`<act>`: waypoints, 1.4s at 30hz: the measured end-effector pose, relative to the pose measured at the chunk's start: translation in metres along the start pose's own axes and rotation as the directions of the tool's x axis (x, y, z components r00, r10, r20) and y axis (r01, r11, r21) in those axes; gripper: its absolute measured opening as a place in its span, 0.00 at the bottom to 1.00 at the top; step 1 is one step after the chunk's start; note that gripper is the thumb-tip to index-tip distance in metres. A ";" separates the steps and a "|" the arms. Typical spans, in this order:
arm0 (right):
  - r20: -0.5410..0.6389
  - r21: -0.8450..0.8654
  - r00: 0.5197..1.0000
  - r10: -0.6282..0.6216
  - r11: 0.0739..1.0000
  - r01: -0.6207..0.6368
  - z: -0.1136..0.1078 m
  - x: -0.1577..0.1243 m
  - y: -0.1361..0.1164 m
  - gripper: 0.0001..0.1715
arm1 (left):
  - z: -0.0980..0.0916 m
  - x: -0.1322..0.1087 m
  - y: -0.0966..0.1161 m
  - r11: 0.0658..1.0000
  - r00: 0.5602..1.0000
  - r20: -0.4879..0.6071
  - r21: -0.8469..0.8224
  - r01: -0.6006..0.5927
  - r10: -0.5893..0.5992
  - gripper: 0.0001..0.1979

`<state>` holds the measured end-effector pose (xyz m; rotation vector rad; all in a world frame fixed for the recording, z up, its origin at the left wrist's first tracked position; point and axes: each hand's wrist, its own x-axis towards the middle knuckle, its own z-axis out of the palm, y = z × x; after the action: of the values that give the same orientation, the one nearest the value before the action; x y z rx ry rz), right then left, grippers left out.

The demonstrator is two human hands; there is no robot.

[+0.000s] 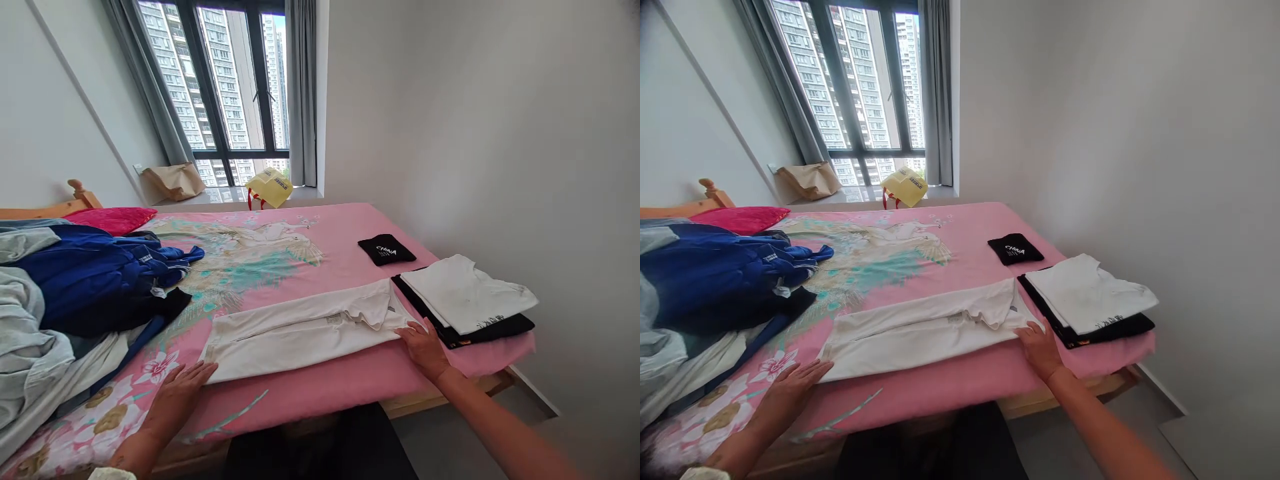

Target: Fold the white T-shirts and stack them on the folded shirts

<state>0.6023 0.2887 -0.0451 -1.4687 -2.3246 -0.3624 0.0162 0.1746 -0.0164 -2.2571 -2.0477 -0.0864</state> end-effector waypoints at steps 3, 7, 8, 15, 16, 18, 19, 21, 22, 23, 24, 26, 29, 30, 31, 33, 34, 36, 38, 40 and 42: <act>-0.008 0.029 0.999 -0.051 0.998 0.052 -0.018 -0.021 -0.002 0.24 | 0.001 -0.026 -0.012 0.999 0.999 -0.009 -0.008 -0.039 0.039 0.21; 0.050 0.073 0.995 -0.087 0.994 0.083 -0.032 -0.054 -0.014 0.23 | 0.025 -0.064 -0.029 0.999 0.994 0.108 0.022 -0.030 0.027 0.25; 0.065 0.083 0.995 -0.075 0.994 0.069 -0.034 -0.060 -0.017 0.22 | 0.031 -0.070 -0.029 0.999 0.994 0.113 0.051 -0.015 0.010 0.26; 0.018 0.192 0.998 0.056 0.980 -0.058 -0.038 -0.046 -0.033 0.21 | 0.016 -0.034 0.058 0.984 0.984 -0.031 -0.041 -0.175 0.174 0.22; 0.019 0.203 0.998 0.052 0.978 -0.055 -0.037 -0.042 -0.036 0.23 | 0.011 -0.022 0.081 0.977 0.979 -0.045 -0.079 -0.200 0.197 0.22; 0.021 0.207 0.999 0.032 0.978 -0.036 -0.033 -0.037 -0.044 0.28 | 0.005 0.001 0.124 0.956 0.967 -0.084 -0.151 -0.252 0.242 0.21; 0.020 0.200 1.000 0.021 0.979 -0.025 -0.031 -0.036 -0.048 0.30 | 0.004 0.012 0.143 0.944 0.961 -0.104 -0.185 -0.273 0.257 0.21; 0.008 0.182 1.000 0.009 0.983 -0.010 -0.026 -0.035 -0.056 0.33 | 0.007 0.033 0.171 0.936 0.963 -0.119 -0.231 -0.265 0.243 0.21; -0.001 0.177 1.000 0.008 0.984 -0.007 -0.024 -0.036 -0.060 0.33 | 0.010 0.043 0.179 0.943 0.971 -0.116 -0.242 -0.230 0.208 0.21; -0.010 0.177 1.000 0.008 0.984 -0.007 -0.022 -0.036 -0.063 0.33 | 0.013 0.053 0.185 0.952 0.981 -0.108 -0.246 -0.184 0.162 0.22; -0.018 0.185 1.000 0.006 0.983 -0.002 -0.020 -0.036 -0.066 0.33 | 0.016 0.062 0.186 0.960 0.989 -0.097 -0.247 -0.134 0.113 0.22; -0.031 0.221 0.999 -0.019 0.975 0.025 -0.018 -0.036 -0.068 0.33 | 0.021 0.076 0.182 0.968 0.997 -0.075 -0.245 -0.047 0.029 0.22; -0.062 0.302 0.997 -0.055 0.951 0.072 -0.016 -0.033 -0.065 0.31 | 0.026 0.088 0.163 0.968 0.996 -0.058 -0.245 0.047 -0.063 0.21; -0.080 0.332 0.996 -0.045 0.941 0.070 -0.015 -0.031 -0.062 0.28 | 0.026 0.090 0.156 0.968 0.995 -0.060 -0.244 0.067 -0.084 0.21; -0.097 0.363 0.995 -0.018 0.930 0.052 -0.014 -0.028 -0.059 0.25 | 0.027 0.089 0.148 0.967 0.993 -0.066 -0.244 0.077 -0.096 0.20; -0.109 0.429 0.992 0.056 0.903 -0.004 -0.013 -0.019 -0.052 0.19 | 0.029 0.086 0.133 0.967 0.993 -0.082 -0.249 0.063 -0.086 0.20; -0.097 0.465 0.991 0.095 0.884 -0.039 -0.013 -0.013 -0.050 0.17 | 0.030 0.083 0.126 0.967 0.994 -0.088 -0.251 0.045 -0.069 0.20; -0.027 0.537 0.988 0.155 0.835 -0.117 -0.015 0.002 -0.048 0.16 | 0.031 0.076 0.114 0.969 0.995 -0.088 -0.248 0.017 -0.040 0.21; 0.086 0.599 0.982 0.171 0.778 -0.188 -0.019 0.021 -0.051 0.16 | 0.032 0.070 0.103 0.973 0.997 -0.070 -0.231 0.021 -0.039 0.21; 0.193 0.645 0.971 0.141 0.728 -0.234 -0.020 0.040 -0.057 0.16 | 0.030 0.064 0.091 0.978 0.998 -0.034 -0.206 0.043 -0.051 0.22; 0.269 0.679 0.959 0.087 0.689 -0.253 -0.017 0.058 -0.065 0.16 | 0.029 0.060 0.078 0.982 0.999 0.019 -0.179 0.053 -0.050 0.23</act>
<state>0.5232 0.3011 -0.0063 -1.3226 -2.0615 0.7252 0.0994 0.2296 -0.0411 -2.3107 -2.1875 -0.2702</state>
